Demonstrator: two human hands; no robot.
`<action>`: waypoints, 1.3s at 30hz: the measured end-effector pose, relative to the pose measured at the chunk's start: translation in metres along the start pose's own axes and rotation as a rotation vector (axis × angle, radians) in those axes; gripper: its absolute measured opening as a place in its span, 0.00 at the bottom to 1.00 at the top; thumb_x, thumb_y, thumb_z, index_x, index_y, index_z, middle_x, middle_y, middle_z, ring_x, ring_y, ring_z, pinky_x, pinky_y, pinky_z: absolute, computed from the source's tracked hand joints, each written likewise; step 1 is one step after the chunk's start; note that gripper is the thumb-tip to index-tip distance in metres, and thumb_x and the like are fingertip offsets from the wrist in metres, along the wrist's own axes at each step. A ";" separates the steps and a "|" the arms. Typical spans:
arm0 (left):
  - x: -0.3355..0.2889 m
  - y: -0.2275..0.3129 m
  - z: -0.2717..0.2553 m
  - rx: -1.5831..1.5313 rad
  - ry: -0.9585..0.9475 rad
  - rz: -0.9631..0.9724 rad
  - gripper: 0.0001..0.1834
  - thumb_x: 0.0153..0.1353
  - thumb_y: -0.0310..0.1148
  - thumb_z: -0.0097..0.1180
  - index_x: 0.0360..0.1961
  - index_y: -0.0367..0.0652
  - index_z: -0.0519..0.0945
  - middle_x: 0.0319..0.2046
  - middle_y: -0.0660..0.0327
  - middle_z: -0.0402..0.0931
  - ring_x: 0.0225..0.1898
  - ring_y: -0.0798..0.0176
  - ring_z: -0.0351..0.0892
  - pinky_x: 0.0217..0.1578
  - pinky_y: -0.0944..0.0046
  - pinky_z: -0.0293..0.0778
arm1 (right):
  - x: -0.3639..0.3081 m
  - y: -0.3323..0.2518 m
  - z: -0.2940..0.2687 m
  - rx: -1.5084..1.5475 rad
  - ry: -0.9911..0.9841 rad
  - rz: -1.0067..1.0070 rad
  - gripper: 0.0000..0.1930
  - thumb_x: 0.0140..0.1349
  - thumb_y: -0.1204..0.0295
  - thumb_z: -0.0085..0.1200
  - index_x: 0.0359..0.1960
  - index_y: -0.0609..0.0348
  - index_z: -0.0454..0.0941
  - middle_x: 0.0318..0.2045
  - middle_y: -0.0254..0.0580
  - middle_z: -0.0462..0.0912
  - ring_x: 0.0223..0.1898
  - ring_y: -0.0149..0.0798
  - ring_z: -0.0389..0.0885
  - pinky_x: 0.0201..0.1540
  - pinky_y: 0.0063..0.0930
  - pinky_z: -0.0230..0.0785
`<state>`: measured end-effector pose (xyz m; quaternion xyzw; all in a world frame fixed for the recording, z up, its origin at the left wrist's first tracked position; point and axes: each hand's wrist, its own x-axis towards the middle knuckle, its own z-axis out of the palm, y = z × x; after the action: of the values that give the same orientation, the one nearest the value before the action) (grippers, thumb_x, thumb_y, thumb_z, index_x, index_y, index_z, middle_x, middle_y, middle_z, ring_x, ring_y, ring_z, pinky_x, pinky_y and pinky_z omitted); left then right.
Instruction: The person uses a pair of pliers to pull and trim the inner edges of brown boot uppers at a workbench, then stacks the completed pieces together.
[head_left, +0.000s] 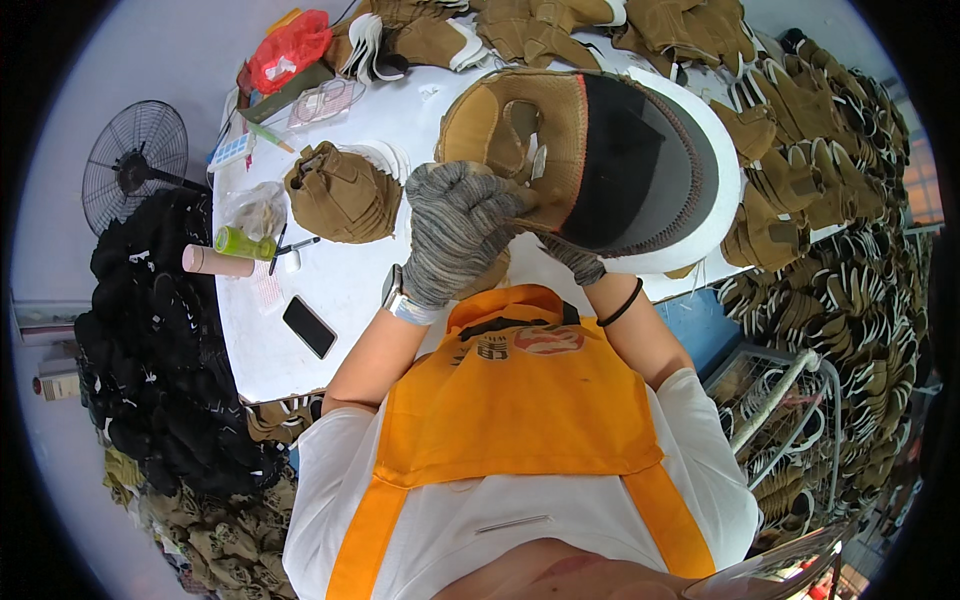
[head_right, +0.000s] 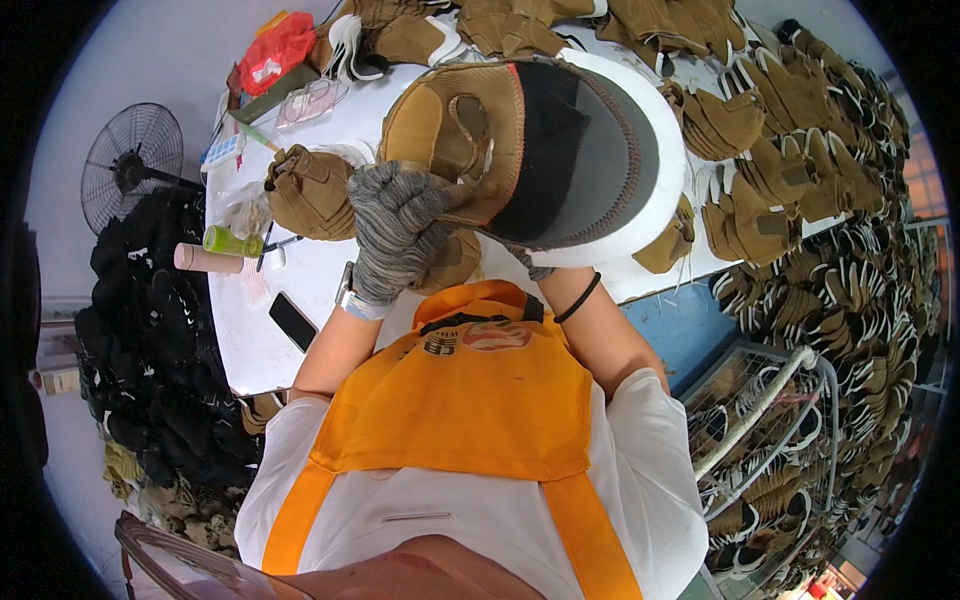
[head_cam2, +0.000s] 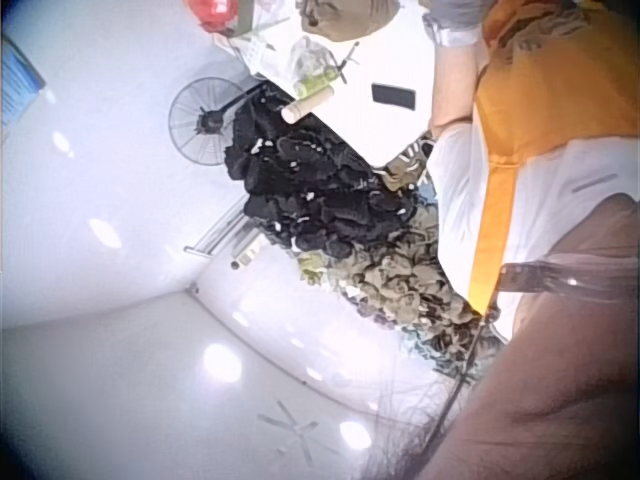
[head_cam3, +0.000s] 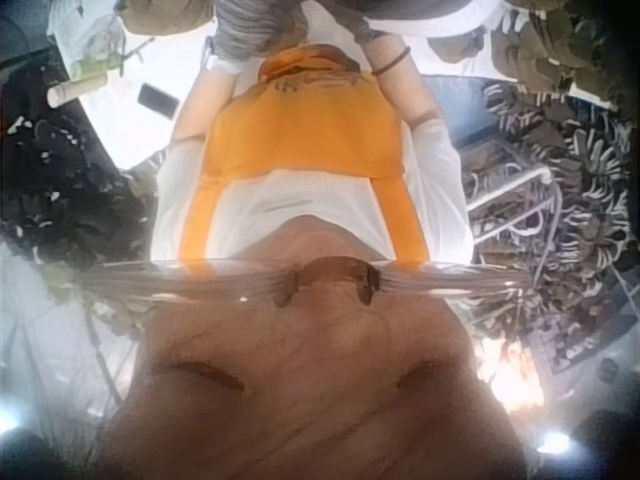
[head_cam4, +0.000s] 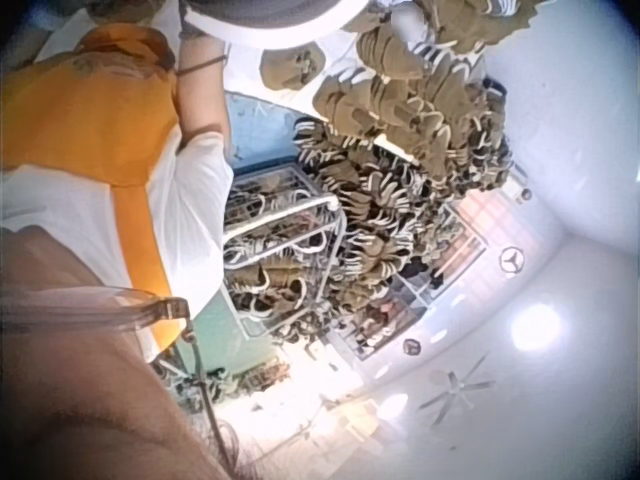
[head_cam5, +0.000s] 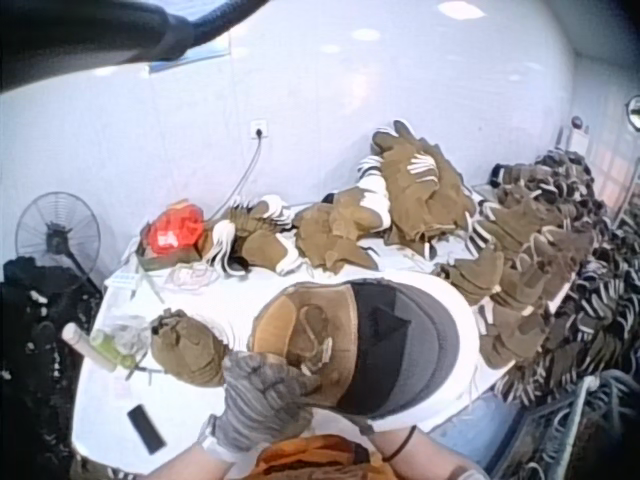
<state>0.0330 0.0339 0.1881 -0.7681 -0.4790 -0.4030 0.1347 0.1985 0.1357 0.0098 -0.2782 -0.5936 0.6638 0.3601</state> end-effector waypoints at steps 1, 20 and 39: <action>-0.003 -0.003 0.002 0.004 -0.031 -0.016 0.20 0.37 0.36 0.66 0.37 0.56 0.83 0.35 0.70 0.77 0.40 0.59 0.73 0.43 0.54 0.63 | 0.001 -0.002 0.000 0.031 0.015 0.003 0.35 0.64 0.56 0.51 0.67 0.52 0.50 0.63 0.47 0.60 0.63 0.44 0.60 0.65 0.37 0.55; -0.005 -0.002 0.028 0.196 -0.342 0.123 0.14 0.52 0.41 0.59 0.41 0.67 0.84 0.40 0.76 0.79 0.45 0.65 0.73 0.49 0.55 0.57 | -0.038 -0.210 0.015 -1.623 -0.287 0.013 0.10 0.56 0.69 0.53 0.40 0.51 0.80 0.36 0.43 0.79 0.40 0.45 0.76 0.46 0.37 0.67; -0.005 -0.001 0.035 0.062 -0.106 0.169 0.14 0.42 0.35 0.62 0.33 0.64 0.85 0.35 0.76 0.78 0.40 0.65 0.74 0.41 0.57 0.62 | -0.184 -0.109 -0.109 -1.160 0.678 -0.011 0.19 0.56 0.68 0.60 0.49 0.62 0.76 0.46 0.52 0.80 0.53 0.50 0.75 0.58 0.39 0.65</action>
<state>0.0484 0.0520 0.1612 -0.8215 -0.4314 -0.3338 0.1664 0.4089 0.0549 0.0914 -0.6168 -0.7096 0.1112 0.3221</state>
